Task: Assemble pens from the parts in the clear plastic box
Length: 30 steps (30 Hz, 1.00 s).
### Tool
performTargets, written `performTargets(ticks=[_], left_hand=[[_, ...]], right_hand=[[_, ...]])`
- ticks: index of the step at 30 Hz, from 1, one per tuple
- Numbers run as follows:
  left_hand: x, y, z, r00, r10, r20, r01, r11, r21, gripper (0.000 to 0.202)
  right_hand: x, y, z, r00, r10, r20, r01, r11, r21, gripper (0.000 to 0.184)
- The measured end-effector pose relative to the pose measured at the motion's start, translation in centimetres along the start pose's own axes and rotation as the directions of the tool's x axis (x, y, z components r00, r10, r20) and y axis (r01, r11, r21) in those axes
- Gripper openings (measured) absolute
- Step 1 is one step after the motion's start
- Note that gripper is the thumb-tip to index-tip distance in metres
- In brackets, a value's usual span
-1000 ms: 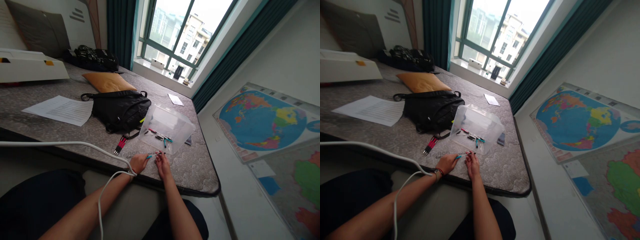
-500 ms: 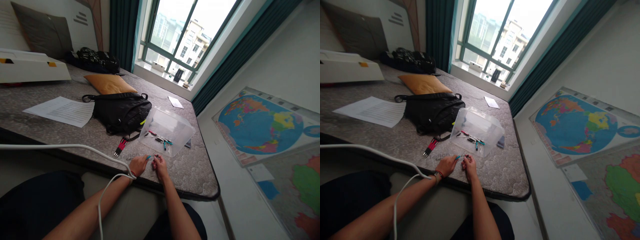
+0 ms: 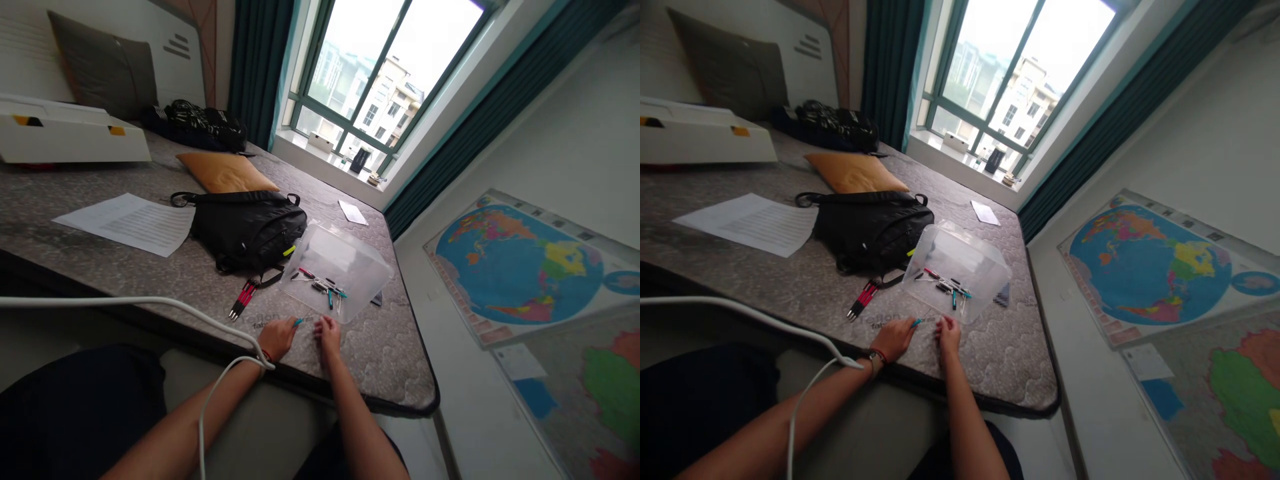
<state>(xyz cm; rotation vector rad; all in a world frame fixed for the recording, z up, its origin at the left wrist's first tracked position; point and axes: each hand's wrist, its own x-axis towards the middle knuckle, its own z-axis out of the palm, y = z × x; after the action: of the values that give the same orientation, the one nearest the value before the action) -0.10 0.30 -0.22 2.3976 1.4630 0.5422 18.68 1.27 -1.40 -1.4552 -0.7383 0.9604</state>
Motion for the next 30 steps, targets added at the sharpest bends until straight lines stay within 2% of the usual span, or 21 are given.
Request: performTargets(ticks=[4,6,9,12,17,19,21,25,30], left_hand=[[-0.1,0.0,-0.1,1.000,0.017,0.004,-0.017,1.000,-0.004,0.033],[-0.2,0.0,-0.1,0.999,0.038,0.011,-0.038,0.999,-0.007,0.031],[-0.2,0.0,-0.2,0.997,0.076,0.013,-0.076,0.997,-0.009,0.029],[-0.3,0.0,-0.2,0.994,0.106,0.008,-0.106,0.994,-0.013,0.028],[-0.3,0.0,-0.1,0.996,0.085,0.002,-0.085,0.996,-0.031,0.030],[-0.3,0.1,0.0,0.997,0.076,0.006,-0.076,0.997,-0.022,0.030],[-0.3,0.1,0.0,0.998,0.063,0.004,-0.063,0.998,-0.018,0.030],[-0.2,0.1,0.0,1.000,0.003,-0.007,-0.003,1.000,-0.018,0.032],[0.2,-0.3,0.2,0.991,-0.128,-0.032,0.128,0.992,-0.004,0.034]], right_hand=[[-2.7,1.2,1.4,0.963,0.067,0.262,-0.075,0.997,0.021,0.045],[-3.3,1.1,2.1,0.949,0.075,0.307,-0.085,0.996,0.021,0.043],[-3.3,0.7,2.3,0.960,0.067,0.271,-0.086,0.995,0.058,0.036],[-3.0,0.7,1.7,0.971,0.096,0.220,-0.136,0.975,0.177,0.032],[-2.7,1.1,0.9,0.988,0.124,0.090,-0.147,0.934,0.324,0.026],[-2.7,1.1,1.0,0.992,0.109,0.055,-0.120,0.951,0.283,0.024],[-2.7,1.2,1.3,0.995,0.085,0.058,-0.094,0.982,0.163,0.024],[-3.1,1.4,2.0,0.982,0.077,0.170,-0.068,0.996,-0.057,0.022],[-2.9,0.9,2.3,0.948,0.117,0.296,-0.076,0.986,-0.146,0.018]])
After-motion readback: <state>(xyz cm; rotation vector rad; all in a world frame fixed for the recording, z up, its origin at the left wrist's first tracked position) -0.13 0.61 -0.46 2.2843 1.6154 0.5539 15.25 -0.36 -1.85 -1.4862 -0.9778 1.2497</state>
